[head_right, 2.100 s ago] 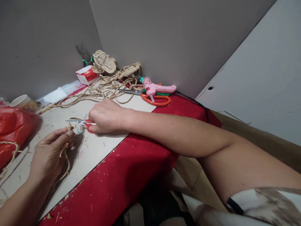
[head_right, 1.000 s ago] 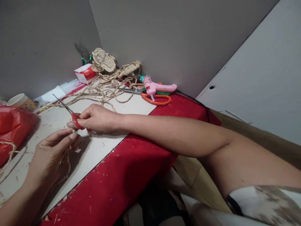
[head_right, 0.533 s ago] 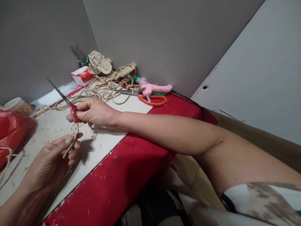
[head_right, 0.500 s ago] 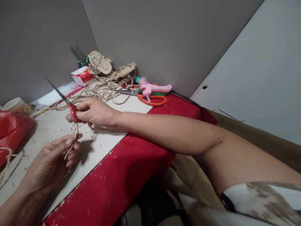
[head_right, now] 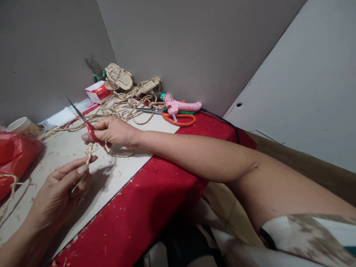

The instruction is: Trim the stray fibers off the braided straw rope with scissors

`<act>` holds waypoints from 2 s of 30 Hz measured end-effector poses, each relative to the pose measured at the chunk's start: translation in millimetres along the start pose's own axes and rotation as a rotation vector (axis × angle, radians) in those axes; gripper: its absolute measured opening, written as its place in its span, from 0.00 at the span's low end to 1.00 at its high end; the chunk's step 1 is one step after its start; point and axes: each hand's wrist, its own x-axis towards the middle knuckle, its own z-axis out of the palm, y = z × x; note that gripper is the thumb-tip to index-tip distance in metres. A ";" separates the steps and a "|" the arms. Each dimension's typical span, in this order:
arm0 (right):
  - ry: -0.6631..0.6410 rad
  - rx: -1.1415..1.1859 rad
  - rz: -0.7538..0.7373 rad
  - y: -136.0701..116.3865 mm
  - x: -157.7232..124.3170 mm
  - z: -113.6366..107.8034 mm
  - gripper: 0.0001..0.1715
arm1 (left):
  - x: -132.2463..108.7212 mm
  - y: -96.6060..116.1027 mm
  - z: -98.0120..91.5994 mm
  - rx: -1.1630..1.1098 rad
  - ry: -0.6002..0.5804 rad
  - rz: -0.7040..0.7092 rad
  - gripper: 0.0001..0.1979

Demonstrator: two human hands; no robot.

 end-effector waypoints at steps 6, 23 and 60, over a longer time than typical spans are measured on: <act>0.005 -0.451 -0.037 -7.3 1.3 -13.1 0.27 | 6.8 -1.3 -2.1 -0.059 0.197 0.119 0.14; -0.147 -1.662 -0.222 -11.4 -21.2 3.5 0.25 | 13.9 -6.4 -7.7 0.143 0.371 0.208 0.15; -0.175 -1.573 -0.139 -19.7 -20.6 5.9 0.24 | 18.0 -14.1 -12.9 0.302 0.457 0.296 0.18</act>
